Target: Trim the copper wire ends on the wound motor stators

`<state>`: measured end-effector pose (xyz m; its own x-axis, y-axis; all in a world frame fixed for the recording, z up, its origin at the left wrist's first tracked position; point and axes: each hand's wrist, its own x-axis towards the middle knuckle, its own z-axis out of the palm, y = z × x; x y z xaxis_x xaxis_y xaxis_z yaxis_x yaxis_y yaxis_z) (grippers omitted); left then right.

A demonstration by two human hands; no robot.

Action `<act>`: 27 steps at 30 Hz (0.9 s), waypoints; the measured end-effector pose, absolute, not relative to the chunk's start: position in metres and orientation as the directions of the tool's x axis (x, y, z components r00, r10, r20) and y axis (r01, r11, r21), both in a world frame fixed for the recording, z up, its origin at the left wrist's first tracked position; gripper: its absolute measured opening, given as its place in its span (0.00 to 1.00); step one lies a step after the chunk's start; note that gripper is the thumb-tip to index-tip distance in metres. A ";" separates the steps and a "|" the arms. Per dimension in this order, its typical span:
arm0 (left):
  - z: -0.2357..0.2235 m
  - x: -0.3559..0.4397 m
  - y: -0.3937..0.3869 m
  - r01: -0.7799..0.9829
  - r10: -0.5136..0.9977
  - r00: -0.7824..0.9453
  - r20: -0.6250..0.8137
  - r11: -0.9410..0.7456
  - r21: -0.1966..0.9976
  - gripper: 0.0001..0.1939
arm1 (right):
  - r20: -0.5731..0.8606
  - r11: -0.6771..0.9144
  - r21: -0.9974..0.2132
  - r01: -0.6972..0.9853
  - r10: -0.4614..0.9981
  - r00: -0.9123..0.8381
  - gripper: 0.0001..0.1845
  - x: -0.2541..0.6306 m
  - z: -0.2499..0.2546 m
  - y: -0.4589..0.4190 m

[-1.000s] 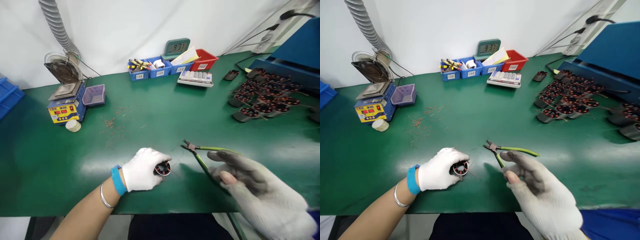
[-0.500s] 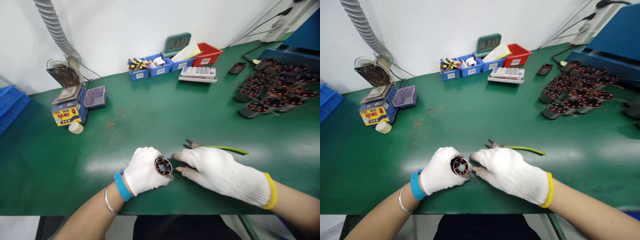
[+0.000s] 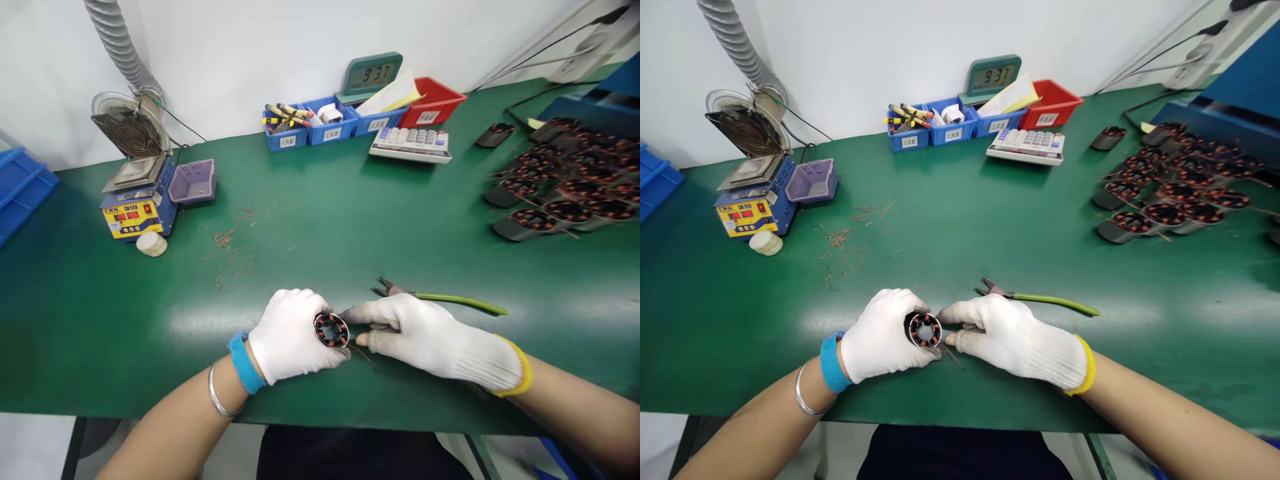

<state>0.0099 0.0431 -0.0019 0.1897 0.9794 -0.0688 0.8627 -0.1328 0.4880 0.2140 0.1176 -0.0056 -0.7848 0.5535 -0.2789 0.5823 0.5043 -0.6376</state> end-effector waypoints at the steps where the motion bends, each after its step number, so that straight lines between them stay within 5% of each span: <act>1: -0.002 0.010 0.044 0.863 0.979 0.189 -0.072 -0.131 0.488 0.15 | -0.252 0.528 -0.620 0.580 0.566 -0.785 0.17 0.214 -0.008 0.116; 5: -0.001 0.010 0.044 0.856 0.976 0.199 -0.092 -0.127 0.500 0.15 | -0.095 0.648 -0.491 0.582 0.624 -0.776 0.15 0.213 -0.018 0.107; 8: 0.002 0.009 0.041 0.786 0.980 0.177 -0.095 -0.083 0.613 0.16 | -0.080 0.552 -0.596 0.583 0.682 -0.727 0.14 0.212 -0.015 0.099; 12: 0.006 0.000 0.040 0.365 0.942 0.127 -0.310 0.246 0.898 0.37 | -0.125 0.350 -0.744 0.570 0.764 -0.633 0.16 0.211 0.006 0.093; 14: 0.006 -0.004 0.042 0.147 0.831 0.328 -0.449 0.424 0.893 0.34 | -0.096 0.350 -0.752 0.558 0.780 -0.618 0.16 0.211 0.014 0.091; 17: 0.004 -0.003 0.040 0.003 0.758 0.478 -0.445 0.505 0.863 0.30 | -0.085 0.359 -0.739 0.570 0.790 -0.607 0.15 0.212 0.017 0.093; 19: 0.002 0.003 0.034 -0.030 0.882 0.327 -0.340 0.369 0.929 0.30 | -0.138 0.293 -0.758 0.582 0.801 -0.583 0.14 0.212 0.015 0.094; 22: 0.002 0.011 0.021 0.203 0.982 0.177 0.069 -0.105 0.974 0.25 | -0.246 0.094 -0.862 0.497 0.781 -0.574 0.13 0.213 0.014 0.094; 25: 0.006 0.011 0.011 0.424 0.820 0.426 0.383 -0.555 0.716 0.07 | -0.307 -0.092 -0.928 0.360 0.737 -0.603 0.16 0.212 0.016 0.091; 27: 0.008 0.008 0.010 0.403 0.774 0.486 0.405 -0.610 0.682 0.08 | -0.330 -0.159 -0.936 0.313 0.704 -0.629 0.18 0.212 0.018 0.088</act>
